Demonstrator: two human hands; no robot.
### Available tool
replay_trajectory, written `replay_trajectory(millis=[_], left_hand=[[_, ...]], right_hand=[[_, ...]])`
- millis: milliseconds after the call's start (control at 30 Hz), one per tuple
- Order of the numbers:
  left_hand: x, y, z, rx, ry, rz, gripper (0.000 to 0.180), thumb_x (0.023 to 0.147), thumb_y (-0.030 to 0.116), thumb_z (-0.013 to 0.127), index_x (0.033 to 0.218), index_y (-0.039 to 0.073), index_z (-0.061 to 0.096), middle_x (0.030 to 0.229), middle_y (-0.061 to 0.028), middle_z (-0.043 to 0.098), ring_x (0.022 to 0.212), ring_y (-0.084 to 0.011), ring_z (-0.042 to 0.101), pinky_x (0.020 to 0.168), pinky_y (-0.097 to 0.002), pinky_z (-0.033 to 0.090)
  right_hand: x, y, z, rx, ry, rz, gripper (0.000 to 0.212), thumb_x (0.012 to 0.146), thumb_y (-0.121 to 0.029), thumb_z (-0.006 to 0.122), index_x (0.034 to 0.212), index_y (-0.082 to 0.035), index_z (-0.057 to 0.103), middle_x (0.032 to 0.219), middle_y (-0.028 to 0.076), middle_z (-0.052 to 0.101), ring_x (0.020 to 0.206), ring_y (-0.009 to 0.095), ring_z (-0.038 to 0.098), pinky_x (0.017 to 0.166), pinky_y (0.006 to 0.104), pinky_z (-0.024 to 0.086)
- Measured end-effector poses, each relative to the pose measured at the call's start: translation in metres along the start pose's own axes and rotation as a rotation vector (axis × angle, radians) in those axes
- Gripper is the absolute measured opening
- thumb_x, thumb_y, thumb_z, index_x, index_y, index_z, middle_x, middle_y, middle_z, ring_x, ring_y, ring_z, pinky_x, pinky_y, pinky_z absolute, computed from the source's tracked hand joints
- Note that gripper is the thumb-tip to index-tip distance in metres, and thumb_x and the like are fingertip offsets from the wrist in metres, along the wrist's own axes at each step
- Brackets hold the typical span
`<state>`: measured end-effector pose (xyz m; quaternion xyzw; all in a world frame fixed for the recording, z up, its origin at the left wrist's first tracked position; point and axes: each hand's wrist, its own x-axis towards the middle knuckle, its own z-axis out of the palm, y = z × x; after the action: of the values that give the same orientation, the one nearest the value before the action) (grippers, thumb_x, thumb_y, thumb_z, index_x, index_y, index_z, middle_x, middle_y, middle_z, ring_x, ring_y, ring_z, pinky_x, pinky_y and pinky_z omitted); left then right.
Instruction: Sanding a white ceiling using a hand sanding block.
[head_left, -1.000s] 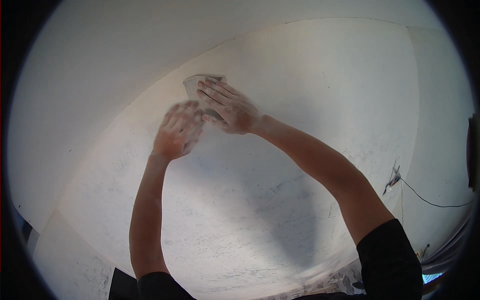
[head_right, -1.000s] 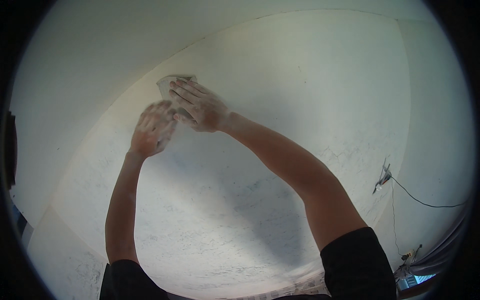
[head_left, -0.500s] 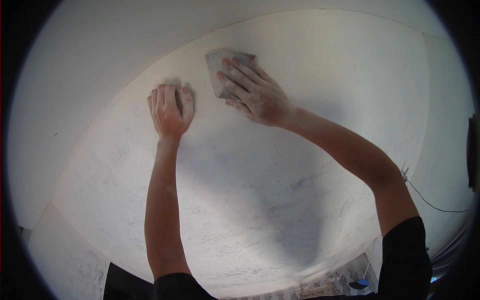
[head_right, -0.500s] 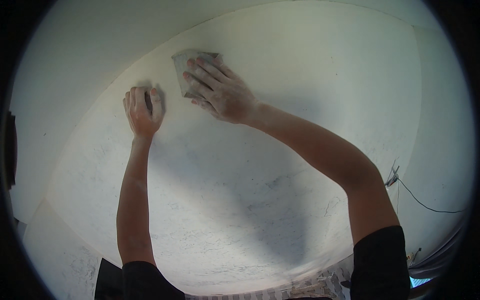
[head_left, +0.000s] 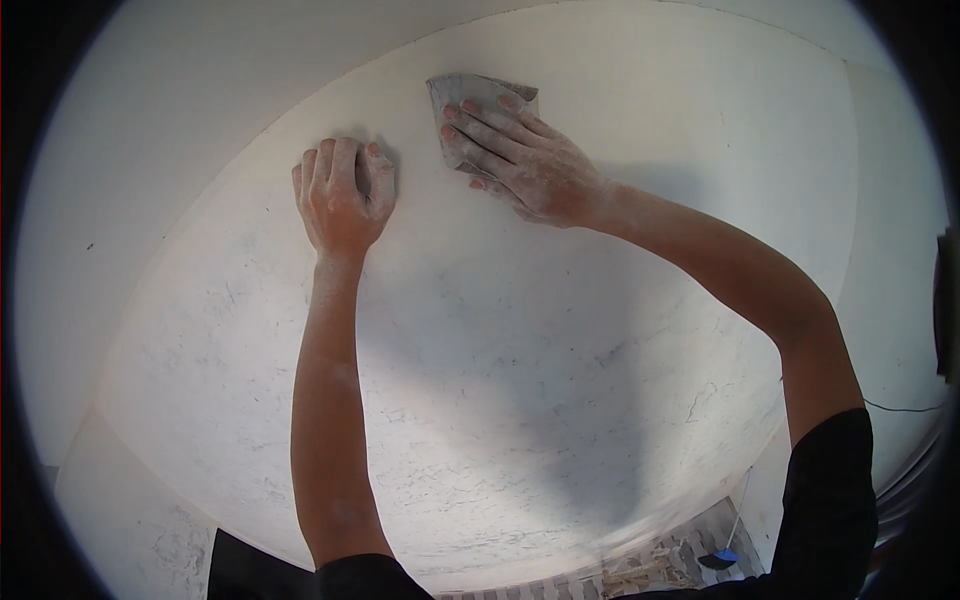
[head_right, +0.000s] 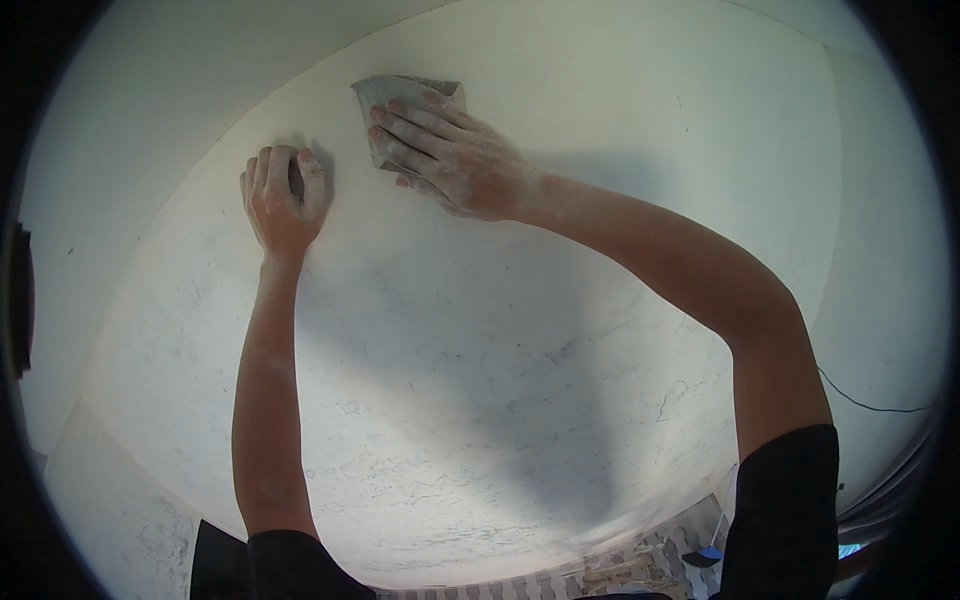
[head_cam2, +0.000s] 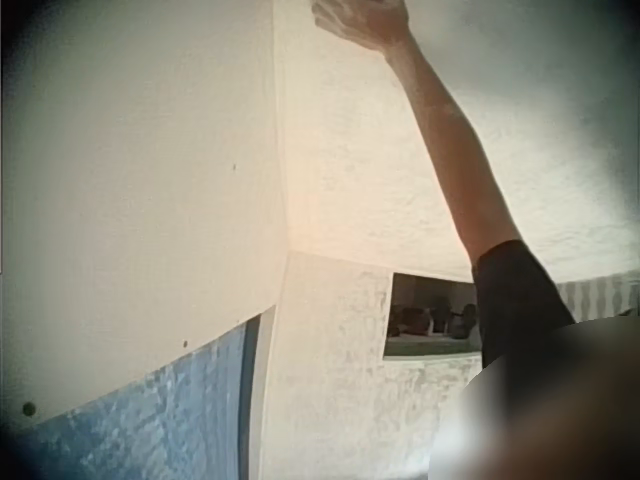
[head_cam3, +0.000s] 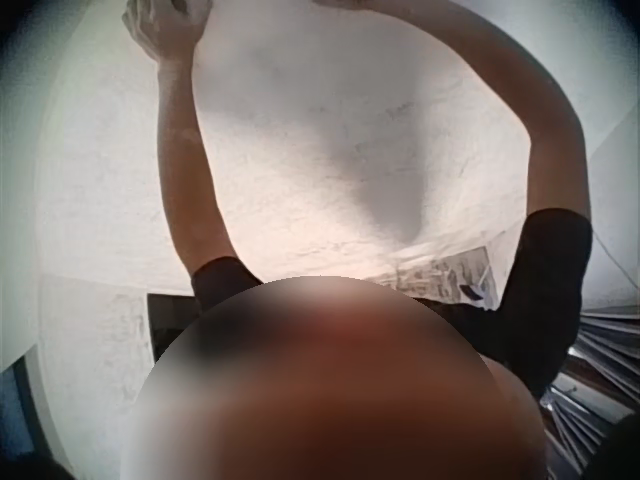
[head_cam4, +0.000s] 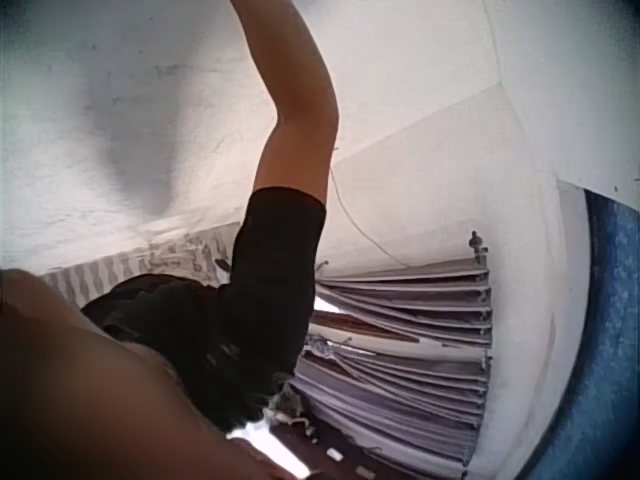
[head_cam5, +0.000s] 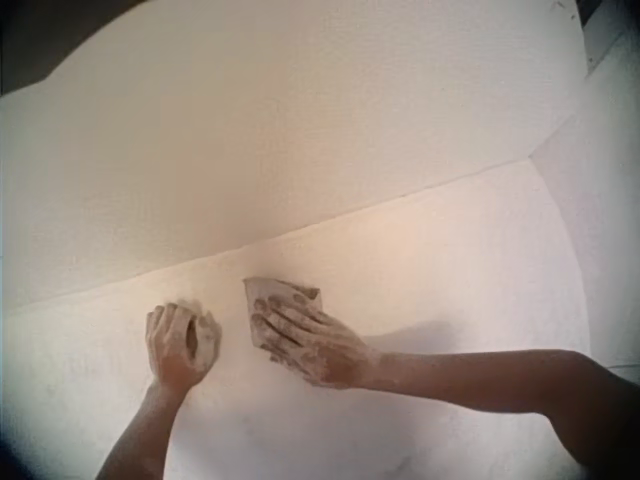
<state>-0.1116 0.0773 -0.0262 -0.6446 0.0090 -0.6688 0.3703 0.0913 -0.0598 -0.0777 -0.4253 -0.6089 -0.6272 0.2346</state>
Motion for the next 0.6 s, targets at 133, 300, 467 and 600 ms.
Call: replay_trajectory(millis=[133, 300, 467, 600], left_hand=[[-0.003, -0.003, 0.001, 0.009, 0.02, 0.002, 0.009, 0.08, 0.014, 0.065, 0.081, 0.009, 0.059, 0.077, -0.0049, 0.059, 0.073, -0.0247, 0.055, 0.07, -0.0389, 0.042], [0.002, 0.001, 0.005, 0.005, 0.063, 0.01, 0.008, 0.079, 0.014, 0.065, 0.08, 0.009, 0.059, 0.078, -0.0054, 0.06, 0.074, -0.0247, 0.056, 0.071, -0.0391, 0.043], [-0.002, -0.002, -0.001, 0.031, 0.053, 0.001, 0.008, 0.081, 0.015, 0.063, 0.078, 0.008, 0.059, 0.077, -0.0054, 0.06, 0.073, -0.024, 0.056, 0.07, -0.0377, 0.043], [0.0, 0.001, 0.002, 0.011, 0.063, 0.018, 0.007, 0.081, 0.014, 0.062, 0.078, 0.008, 0.059, 0.075, -0.0049, 0.059, 0.072, -0.0238, 0.056, 0.069, -0.038, 0.042]], right_hand=[[-0.008, -0.016, 0.008, 0.073, -0.008, 0.01, 0.06, 0.097, -0.035, 0.055, 0.15, -0.013, 0.036, 0.155, 0.005, 0.036, 0.143, 0.023, 0.033, 0.121, 0.0463, 0.019], [-0.001, 0.028, -0.012, -0.096, -0.022, -0.02, 0.05, 0.098, -0.025, 0.055, 0.144, -0.01, 0.045, 0.153, 0.009, 0.039, 0.144, 0.025, 0.031, 0.121, 0.0465, 0.02], [-0.019, -0.005, 0.0, 0.003, 0.063, 0.073, 0.05, 0.097, -0.021, 0.056, 0.143, -0.007, 0.046, 0.153, 0.01, 0.038, 0.145, 0.024, 0.03, 0.12, 0.044, 0.022], [-0.022, 0.018, -0.008, -0.004, -0.033, -0.056, 0.046, 0.098, -0.023, 0.054, 0.141, -0.006, 0.048, 0.151, 0.011, 0.042, 0.142, 0.024, 0.035, 0.119, 0.0437, 0.025]])
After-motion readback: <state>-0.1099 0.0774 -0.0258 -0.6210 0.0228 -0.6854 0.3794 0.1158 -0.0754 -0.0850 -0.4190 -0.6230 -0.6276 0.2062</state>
